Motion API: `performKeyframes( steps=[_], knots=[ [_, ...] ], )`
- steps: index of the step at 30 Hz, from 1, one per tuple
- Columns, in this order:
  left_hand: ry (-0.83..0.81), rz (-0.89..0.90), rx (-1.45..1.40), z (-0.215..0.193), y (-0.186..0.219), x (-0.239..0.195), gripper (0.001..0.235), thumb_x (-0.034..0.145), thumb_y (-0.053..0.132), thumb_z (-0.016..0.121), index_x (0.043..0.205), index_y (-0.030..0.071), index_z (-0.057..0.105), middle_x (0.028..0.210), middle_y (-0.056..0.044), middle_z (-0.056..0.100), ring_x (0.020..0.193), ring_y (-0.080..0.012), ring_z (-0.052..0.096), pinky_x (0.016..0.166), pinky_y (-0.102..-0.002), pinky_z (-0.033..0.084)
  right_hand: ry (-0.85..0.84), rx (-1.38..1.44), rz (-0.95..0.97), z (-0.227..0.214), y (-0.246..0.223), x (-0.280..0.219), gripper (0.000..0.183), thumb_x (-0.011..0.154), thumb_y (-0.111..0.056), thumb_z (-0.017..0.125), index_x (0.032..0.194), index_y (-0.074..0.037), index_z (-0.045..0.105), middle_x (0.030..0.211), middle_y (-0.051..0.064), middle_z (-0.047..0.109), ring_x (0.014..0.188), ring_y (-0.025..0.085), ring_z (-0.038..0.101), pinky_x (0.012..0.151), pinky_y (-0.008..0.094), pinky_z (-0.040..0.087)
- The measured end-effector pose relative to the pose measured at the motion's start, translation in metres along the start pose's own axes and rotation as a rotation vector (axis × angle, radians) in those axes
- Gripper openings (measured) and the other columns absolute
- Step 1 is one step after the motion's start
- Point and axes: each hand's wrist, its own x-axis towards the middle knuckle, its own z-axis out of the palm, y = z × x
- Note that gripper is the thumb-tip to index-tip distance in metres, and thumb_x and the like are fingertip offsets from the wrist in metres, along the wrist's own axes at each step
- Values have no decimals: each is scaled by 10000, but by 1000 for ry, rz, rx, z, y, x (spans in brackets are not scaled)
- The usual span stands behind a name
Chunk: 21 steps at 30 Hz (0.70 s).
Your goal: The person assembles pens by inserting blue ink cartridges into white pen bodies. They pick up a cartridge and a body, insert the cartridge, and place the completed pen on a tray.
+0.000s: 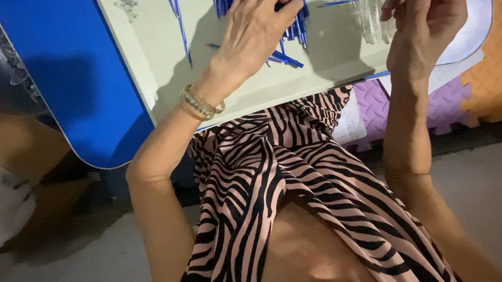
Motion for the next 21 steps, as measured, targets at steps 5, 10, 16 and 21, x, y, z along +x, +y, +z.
performKeyframes(
  steps=[5, 10, 16, 21],
  knots=[
    [-12, -92, 111, 18, 1, -2, 331, 974, 395, 931, 1078, 151, 734, 1014, -31, 672, 886, -174, 623, 741, -305, 551, -12, 39, -17, -5, 5, 1, 178, 1179, -170, 671, 1099, -89, 534, 959, 151, 636, 685, 243, 564, 608, 333, 459],
    [-9, -162, 147, 20, 10, -4, 392, 931, 360, 970, 1055, 128, 679, 936, -35, 635, 733, -143, 585, 543, -272, 529, -16, 15, -15, -8, 6, -2, 220, 1182, -236, 673, 1124, -78, 531, 966, 172, 644, 706, 262, 603, 645, 354, 510],
    [-40, -240, 83, 4, 16, 15, 277, 1007, 266, 890, 1093, 135, 662, 831, -3, 598, 655, -144, 593, 423, -285, 503, -7, 6, -30, -10, 5, -2, 237, 1167, -236, 700, 1124, -72, 534, 961, 182, 646, 733, 263, 603, 682, 371, 538],
    [-5, -241, 137, 26, -2, 40, 347, 1014, 280, 892, 1238, 116, 684, 1011, -61, 650, 759, -156, 627, 475, -214, 547, -52, 15, -82, -9, 3, -4, 241, 1191, -239, 687, 1145, -64, 529, 975, 184, 632, 736, 267, 603, 691, 379, 537]
  ],
)
